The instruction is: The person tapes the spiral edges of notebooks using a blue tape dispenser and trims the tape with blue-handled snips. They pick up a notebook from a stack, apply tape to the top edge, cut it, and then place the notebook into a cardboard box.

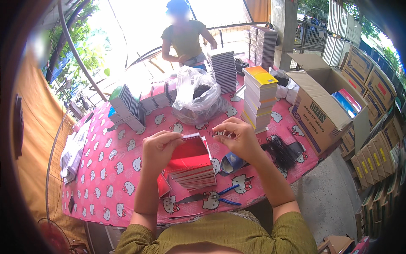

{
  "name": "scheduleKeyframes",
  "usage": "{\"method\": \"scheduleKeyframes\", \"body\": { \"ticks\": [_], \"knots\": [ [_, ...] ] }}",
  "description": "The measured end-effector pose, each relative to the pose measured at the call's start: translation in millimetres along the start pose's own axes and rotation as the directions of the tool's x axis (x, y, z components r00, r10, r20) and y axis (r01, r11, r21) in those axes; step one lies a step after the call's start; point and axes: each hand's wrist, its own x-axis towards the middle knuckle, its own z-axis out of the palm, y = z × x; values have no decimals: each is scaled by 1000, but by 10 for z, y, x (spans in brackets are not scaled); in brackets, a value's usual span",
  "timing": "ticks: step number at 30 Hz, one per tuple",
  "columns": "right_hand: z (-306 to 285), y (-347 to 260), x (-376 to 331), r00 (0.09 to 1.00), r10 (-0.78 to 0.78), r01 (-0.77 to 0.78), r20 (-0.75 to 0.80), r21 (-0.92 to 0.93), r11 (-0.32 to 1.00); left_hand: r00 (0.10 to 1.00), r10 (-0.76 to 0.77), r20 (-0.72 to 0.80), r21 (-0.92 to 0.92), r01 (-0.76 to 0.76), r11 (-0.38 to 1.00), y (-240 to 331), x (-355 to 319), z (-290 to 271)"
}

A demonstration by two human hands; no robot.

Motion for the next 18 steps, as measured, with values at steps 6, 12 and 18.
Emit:
{"method": "scheduleKeyframes", "body": {
  "ticks": [6, 12, 18],
  "knots": [
    [16, -127, 90, 995, -102, 102, 19, -14, 995, 993, 119, 1, 130, -118, 984, 14, -65, 36],
    [-67, -301, 136, 968, -42, 37, 249, 26, 999, 989, 141, -49, 193, -129, 973, 62, -86, 45],
    [-89, -318, 180, 881, 203, -235, 427, 24, 972, 983, 161, -88, 301, -128, 945, 81, -141, 108]
  ]
}}
